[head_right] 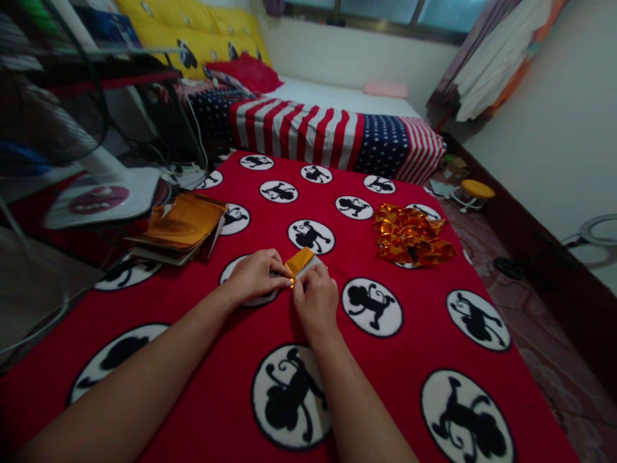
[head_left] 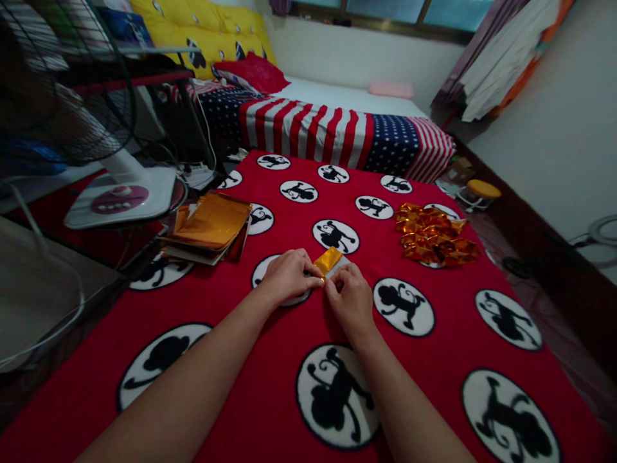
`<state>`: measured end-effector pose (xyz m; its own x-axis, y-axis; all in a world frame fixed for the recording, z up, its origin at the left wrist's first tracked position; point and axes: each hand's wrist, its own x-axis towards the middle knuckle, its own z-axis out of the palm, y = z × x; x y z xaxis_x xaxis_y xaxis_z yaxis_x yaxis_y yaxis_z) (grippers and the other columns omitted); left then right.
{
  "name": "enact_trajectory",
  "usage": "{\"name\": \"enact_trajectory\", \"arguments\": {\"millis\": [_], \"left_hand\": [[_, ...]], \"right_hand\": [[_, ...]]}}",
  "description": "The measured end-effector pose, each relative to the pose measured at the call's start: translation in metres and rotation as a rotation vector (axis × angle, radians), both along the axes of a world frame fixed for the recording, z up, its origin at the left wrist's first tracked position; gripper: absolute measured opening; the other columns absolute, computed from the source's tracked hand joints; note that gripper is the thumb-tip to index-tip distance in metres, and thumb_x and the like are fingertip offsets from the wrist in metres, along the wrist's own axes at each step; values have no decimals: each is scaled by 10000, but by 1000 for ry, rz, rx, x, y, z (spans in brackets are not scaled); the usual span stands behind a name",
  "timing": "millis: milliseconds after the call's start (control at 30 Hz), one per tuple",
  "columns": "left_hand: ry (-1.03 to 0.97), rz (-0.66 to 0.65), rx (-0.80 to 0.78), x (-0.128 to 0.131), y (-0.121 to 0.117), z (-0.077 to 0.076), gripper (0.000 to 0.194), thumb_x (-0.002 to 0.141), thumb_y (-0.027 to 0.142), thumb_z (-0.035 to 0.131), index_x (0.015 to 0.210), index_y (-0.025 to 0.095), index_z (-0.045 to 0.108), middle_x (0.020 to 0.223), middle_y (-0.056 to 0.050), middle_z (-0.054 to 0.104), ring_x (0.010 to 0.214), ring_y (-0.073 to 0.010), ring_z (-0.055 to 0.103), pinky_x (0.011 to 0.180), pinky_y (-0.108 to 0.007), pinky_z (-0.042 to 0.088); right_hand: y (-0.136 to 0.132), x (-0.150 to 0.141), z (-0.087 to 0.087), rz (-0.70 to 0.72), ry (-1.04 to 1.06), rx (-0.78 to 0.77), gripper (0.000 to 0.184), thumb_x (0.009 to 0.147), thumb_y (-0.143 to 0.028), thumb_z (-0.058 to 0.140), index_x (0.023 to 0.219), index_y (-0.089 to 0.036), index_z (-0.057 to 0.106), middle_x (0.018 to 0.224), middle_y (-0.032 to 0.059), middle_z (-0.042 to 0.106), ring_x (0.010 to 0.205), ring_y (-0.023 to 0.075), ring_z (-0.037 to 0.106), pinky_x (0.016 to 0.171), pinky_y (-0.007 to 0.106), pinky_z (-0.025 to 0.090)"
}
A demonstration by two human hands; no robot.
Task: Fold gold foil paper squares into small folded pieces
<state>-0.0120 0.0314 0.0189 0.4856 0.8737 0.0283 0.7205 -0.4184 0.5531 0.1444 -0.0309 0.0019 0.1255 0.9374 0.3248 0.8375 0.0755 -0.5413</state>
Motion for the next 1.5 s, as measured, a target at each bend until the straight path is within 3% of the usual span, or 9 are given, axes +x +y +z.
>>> {"name": "enact_trajectory", "arguments": {"millis": [500,733,1000,1267,1500], "left_hand": [[17,85,32,8,-11,1,105,732,379,725,814,322,760,904,-9,625,891,-194,548,785,-295,424],[3,69,22,6,-10,-1,161,740,432,713,824,306,767,908,-18,626,893,-187,550,817,-287,429],[12,57,7,6,-10,4,190,752,467,690,818,309,771,902,-18,628,889,-188,551,789,-290,425],[20,35,24,5,-8,1,168,764,448,679,835,323,766,912,-13,621,895,-190,551,830,-304,422],[11,-44,9,1,-3,-1,156,757,363,700,891,315,764,948,-19,614,907,-191,550,820,-291,432]], "right_hand": [[0,0,-2,-10,2,-18,192,788,-203,599,617,-198,511,805,16,545,649,133,514,584,259,348],[-1,6,-1,1,89,-28,76,789,-183,591,766,-206,522,847,19,545,711,153,538,653,265,399],[-4,22,-3,24,81,-59,81,758,-165,599,743,-211,534,785,-5,542,672,142,522,613,256,370],[-6,14,1,37,71,-24,102,787,-289,631,764,-213,566,777,-7,618,676,146,550,609,257,348],[-4,15,3,22,24,-68,101,758,-276,658,751,-217,576,780,-9,644,697,155,569,608,257,329]]}}
